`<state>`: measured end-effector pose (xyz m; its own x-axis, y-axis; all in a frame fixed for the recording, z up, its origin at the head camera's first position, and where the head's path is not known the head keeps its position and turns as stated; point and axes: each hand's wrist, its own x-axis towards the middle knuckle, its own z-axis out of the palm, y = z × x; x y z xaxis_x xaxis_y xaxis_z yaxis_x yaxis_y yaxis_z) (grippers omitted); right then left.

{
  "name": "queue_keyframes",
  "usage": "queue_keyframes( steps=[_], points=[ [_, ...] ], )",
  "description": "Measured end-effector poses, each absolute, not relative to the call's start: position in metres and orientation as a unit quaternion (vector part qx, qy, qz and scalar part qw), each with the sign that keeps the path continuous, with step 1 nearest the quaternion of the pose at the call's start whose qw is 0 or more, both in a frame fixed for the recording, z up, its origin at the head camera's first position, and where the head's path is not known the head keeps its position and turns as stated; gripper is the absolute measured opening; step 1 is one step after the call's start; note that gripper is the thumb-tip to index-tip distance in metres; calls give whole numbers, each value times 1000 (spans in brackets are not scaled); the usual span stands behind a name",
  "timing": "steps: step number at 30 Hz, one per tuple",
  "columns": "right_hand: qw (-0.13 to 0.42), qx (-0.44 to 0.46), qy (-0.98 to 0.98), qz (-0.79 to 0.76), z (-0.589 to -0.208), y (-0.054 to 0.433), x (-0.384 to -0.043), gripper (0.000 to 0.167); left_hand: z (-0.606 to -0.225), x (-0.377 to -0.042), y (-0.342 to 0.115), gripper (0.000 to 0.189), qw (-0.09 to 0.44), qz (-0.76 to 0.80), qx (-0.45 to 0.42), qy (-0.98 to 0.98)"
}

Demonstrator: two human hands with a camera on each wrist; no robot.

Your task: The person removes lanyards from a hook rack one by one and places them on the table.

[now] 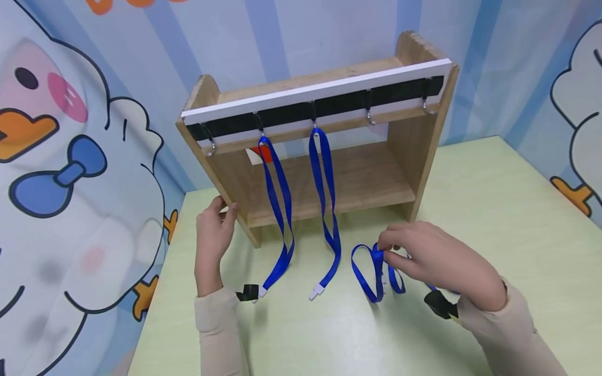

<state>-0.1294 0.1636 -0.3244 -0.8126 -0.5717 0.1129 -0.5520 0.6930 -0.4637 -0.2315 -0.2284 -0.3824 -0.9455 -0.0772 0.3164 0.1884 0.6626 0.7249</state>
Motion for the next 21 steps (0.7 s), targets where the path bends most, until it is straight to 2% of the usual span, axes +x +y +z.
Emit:
queue_keyframes(
  steps=[13,21],
  points=[
    [79,-300,913,-264,-351,160,-167,13,-382,-232,-229,40,162,-408,-29,-898],
    [81,-263,927,-255,-371,158,-187,14,-381,-231,-228,41,156,-410,-25,-898]
  ],
)
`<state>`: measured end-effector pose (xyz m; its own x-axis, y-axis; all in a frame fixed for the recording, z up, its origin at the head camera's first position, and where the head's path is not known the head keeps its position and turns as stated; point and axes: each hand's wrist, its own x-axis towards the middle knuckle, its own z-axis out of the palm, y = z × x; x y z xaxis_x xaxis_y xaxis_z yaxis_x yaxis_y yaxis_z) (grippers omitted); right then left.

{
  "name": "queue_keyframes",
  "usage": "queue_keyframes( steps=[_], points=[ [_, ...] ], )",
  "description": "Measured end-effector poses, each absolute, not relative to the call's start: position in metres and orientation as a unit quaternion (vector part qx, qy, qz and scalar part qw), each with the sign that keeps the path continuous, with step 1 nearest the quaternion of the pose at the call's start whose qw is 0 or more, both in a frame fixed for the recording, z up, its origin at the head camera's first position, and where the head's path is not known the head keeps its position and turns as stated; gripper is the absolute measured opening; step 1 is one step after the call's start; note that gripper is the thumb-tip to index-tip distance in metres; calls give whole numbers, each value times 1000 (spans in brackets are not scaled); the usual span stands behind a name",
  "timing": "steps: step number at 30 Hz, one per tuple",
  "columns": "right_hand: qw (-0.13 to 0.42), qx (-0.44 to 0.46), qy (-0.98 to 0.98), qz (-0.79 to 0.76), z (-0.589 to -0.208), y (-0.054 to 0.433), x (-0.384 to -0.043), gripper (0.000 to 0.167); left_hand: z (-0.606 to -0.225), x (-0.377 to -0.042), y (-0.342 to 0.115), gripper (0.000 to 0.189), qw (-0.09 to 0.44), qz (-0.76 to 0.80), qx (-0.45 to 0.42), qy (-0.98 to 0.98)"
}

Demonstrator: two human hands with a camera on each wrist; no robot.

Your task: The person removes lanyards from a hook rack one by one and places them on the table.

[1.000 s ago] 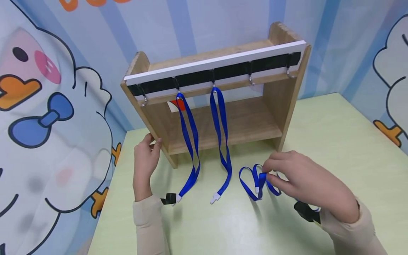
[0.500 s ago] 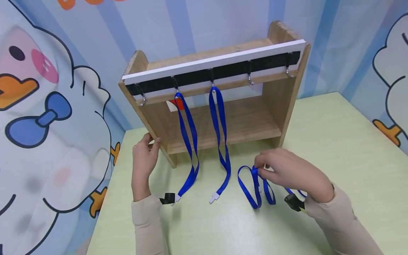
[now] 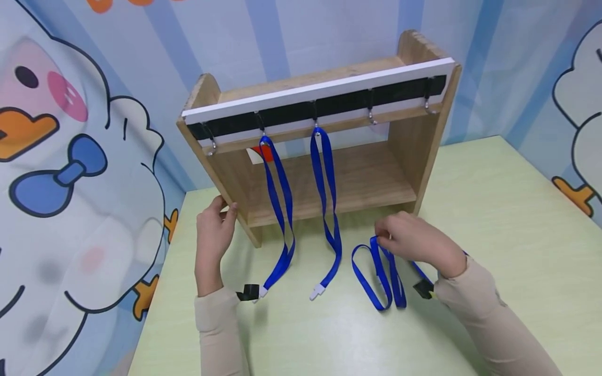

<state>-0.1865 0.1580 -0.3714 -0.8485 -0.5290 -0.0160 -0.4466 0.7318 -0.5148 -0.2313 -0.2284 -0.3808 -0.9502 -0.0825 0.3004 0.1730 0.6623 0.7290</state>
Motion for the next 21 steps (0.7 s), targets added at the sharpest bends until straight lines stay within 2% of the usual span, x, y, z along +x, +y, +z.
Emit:
queue_keyframes(
  steps=[12,21],
  points=[
    [107,-223,940,-234,-401,156,-209,9,-380,-232,-228,41,157,-411,-27,-898],
    [101,-216,944,-227,-414,153,-216,11,-381,-232,-229,41,157,-409,-27,-898]
  ],
)
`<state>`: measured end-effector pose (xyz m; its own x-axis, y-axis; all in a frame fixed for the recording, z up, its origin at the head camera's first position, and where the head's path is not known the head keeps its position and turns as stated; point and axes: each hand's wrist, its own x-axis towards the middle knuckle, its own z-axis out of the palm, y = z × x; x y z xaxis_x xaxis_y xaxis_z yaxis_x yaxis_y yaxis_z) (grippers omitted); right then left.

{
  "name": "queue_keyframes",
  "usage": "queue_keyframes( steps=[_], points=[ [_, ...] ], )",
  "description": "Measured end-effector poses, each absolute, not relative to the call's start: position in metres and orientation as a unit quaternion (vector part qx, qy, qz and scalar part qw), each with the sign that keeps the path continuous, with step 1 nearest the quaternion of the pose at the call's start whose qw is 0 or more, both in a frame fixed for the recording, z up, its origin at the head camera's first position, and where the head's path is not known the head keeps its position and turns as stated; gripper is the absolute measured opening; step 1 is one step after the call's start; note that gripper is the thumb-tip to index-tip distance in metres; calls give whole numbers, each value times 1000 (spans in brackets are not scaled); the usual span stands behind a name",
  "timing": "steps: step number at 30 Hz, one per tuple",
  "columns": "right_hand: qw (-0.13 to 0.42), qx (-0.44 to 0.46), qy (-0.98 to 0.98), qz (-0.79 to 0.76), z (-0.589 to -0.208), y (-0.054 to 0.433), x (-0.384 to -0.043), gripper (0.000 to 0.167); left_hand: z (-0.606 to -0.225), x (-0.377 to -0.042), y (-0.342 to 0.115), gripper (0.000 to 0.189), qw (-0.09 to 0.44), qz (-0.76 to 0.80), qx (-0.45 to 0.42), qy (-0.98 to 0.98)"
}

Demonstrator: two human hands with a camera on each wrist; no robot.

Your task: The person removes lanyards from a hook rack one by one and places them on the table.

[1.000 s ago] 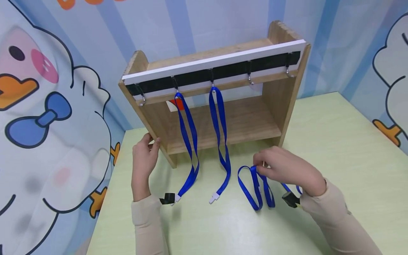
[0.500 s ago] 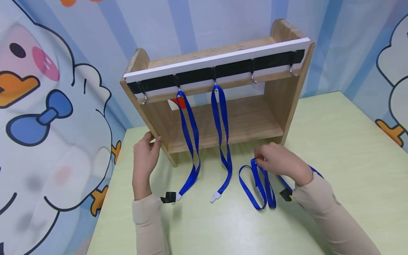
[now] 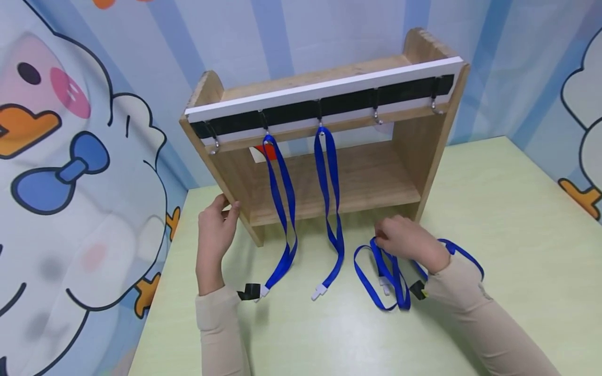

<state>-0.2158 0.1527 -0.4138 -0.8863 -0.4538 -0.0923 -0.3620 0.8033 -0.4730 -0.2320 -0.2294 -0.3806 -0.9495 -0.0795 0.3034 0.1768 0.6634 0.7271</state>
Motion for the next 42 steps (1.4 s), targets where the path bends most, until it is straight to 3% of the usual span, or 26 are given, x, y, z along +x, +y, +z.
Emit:
queue_keyframes(
  steps=[12,21,29,42],
  points=[
    [92,-205,948,-227,-413,152,-215,13,-382,-231,-230,41,162,-409,-34,-898],
    [67,-212,946,-235,-388,143,-205,14,-379,-231,-232,42,157,-413,-28,-896],
    [-3,-239,945,-222,-355,141,-205,14,-381,-232,-231,40,163,-413,-40,-895],
    [-66,-253,931,-255,-304,112,-212,18,-384,-232,-233,40,178,-415,-55,-891]
  ],
)
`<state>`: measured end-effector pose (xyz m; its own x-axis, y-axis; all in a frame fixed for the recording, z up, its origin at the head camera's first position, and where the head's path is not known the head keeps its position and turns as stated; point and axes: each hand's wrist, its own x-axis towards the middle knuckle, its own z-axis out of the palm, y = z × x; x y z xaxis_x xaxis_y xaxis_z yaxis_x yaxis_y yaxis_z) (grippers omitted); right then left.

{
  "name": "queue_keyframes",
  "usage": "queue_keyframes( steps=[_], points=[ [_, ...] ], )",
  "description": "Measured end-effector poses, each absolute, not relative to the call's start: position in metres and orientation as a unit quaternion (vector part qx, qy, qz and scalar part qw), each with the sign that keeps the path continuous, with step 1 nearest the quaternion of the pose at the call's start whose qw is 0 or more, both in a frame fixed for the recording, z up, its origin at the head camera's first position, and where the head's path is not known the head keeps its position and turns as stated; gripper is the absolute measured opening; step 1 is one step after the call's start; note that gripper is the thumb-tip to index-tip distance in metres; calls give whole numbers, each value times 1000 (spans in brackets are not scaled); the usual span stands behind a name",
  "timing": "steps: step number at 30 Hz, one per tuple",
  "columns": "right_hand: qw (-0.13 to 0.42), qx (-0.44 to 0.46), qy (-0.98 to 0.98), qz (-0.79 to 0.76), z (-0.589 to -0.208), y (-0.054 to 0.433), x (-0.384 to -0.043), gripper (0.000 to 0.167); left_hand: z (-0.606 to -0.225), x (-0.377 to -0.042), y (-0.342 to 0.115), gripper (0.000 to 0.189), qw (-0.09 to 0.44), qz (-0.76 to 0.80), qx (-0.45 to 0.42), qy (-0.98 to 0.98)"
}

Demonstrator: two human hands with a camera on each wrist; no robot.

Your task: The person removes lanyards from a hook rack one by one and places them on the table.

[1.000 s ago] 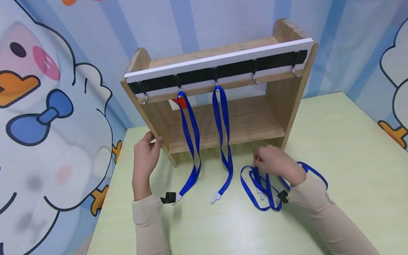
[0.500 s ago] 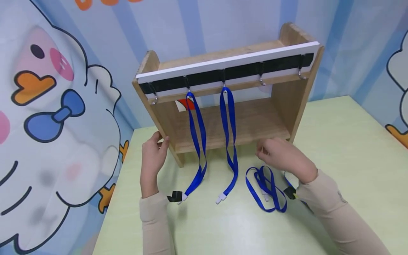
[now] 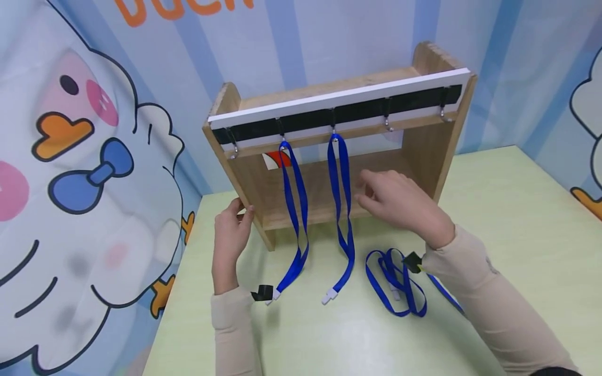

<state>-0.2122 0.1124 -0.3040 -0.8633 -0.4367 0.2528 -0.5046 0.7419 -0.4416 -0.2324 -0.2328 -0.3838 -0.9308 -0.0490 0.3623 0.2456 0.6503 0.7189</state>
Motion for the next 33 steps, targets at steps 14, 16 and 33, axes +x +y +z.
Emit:
queue_keyframes(
  steps=[14,16,33],
  points=[
    [173,218,-899,337,-278,87,-219,37,-387,-229,-232,40,164,-417,-41,-893],
    [190,208,-894,347,-274,84,-220,38,-385,-231,-232,40,169,-413,-46,-894],
    [306,222,-853,360,-263,69,-215,17,-385,-233,-231,39,183,-402,-48,-896]
  ],
)
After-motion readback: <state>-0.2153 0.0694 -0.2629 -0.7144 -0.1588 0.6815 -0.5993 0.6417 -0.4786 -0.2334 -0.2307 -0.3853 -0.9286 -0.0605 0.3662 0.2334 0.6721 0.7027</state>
